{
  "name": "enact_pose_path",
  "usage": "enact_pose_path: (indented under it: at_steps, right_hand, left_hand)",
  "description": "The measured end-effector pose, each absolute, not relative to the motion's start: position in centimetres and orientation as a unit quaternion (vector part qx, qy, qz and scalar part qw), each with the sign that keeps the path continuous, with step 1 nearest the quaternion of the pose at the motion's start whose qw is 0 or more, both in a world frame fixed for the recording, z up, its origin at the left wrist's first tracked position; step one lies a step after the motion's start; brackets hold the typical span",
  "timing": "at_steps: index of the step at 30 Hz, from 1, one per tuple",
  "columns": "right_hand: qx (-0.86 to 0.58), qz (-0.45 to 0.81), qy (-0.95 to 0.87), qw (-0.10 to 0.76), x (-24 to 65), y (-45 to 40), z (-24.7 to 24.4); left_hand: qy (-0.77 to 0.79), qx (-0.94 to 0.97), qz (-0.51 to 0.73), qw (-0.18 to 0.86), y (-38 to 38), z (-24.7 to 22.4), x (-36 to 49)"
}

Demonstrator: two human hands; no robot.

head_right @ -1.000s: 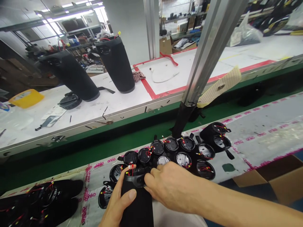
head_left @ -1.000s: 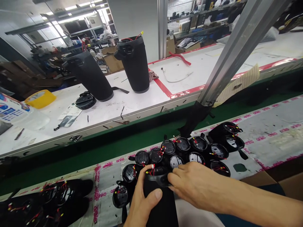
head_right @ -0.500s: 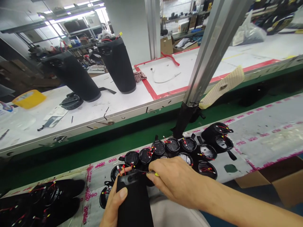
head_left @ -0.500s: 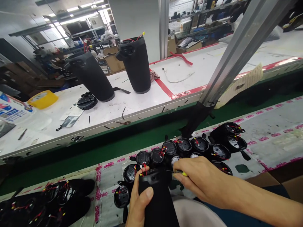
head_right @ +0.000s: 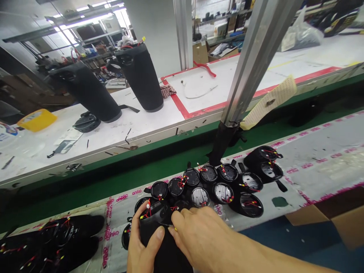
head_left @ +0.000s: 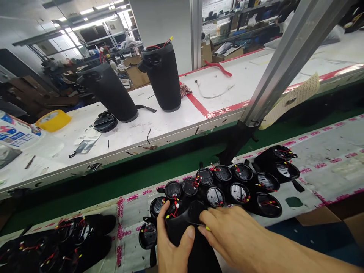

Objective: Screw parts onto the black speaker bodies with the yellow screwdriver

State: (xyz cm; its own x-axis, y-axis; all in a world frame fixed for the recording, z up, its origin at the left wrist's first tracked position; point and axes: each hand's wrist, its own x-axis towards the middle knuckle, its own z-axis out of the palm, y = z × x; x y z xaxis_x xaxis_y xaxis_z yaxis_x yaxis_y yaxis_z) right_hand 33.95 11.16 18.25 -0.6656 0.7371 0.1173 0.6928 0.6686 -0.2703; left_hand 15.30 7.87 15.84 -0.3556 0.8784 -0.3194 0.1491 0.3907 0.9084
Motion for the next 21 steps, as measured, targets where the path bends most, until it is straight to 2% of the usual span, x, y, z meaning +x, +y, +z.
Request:
enact_pose_path:
  at_steps: [8,16,21]
  right_hand:
    - [-0.406,0.098,-0.907,0.057,33.7,11.0,18.1]
    - [-0.431,0.003,-0.901,0.056,33.0,9.7,16.9]
    - [-0.439,0.006,-0.894,0.088,32.7,9.3,16.8]
  left_hand:
    - [0.732,0.375,0.391,0.413,8.1,16.6,15.9]
    - [0.765,0.388,0.365,0.362,7.7,16.6,16.5]
    - [0.773,0.388,0.349,0.36,7.5,16.4,16.6]
